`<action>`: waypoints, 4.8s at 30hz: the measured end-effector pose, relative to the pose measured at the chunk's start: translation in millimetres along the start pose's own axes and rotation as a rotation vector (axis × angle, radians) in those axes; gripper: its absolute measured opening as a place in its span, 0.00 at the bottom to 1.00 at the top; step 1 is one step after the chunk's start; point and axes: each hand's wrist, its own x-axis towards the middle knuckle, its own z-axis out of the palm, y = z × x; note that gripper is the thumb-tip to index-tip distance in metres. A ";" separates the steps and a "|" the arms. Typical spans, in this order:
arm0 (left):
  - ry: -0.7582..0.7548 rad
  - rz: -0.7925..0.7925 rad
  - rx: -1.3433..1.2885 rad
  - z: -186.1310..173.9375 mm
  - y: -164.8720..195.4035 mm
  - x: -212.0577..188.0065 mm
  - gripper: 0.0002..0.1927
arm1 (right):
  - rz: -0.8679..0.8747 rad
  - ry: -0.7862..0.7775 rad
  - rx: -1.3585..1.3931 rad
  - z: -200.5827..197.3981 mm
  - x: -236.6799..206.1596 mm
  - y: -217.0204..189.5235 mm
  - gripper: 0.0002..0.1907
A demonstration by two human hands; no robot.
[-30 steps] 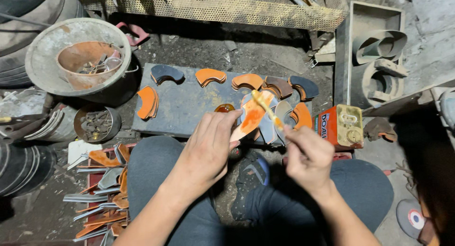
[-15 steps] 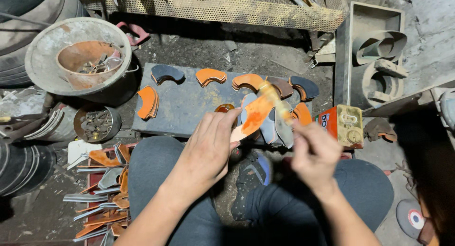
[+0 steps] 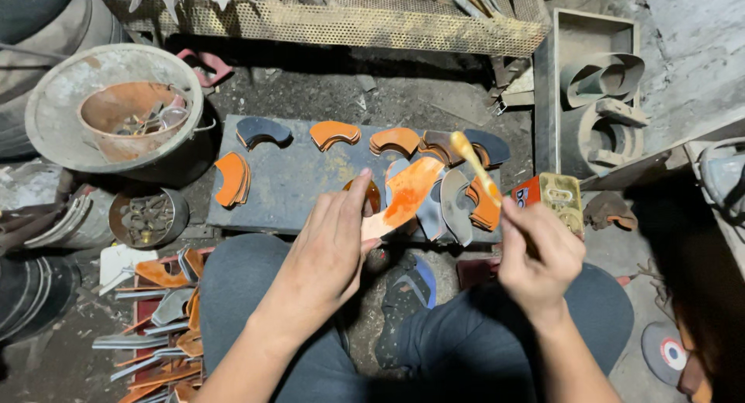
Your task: The person sits on the floor and uses a toothbrush to apply orange paint to curved brake shoes. They repeatedly dip the brush into a small container of paint and coat each shoe, placing finished pieces into a red crate.
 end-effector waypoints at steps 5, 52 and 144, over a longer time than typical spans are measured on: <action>0.004 0.019 0.039 -0.5 -0.7 -1.1 0.42 | 0.050 -0.178 -0.018 4.0 -1.4 -2.8 0.11; 0.081 -0.020 0.089 2.1 -1.8 -0.1 0.44 | -0.060 -0.243 0.180 9.8 0.8 -19.3 0.14; -0.250 0.075 0.324 20.0 -13.7 41.3 0.29 | 0.931 -0.266 0.681 36.6 17.0 53.4 0.12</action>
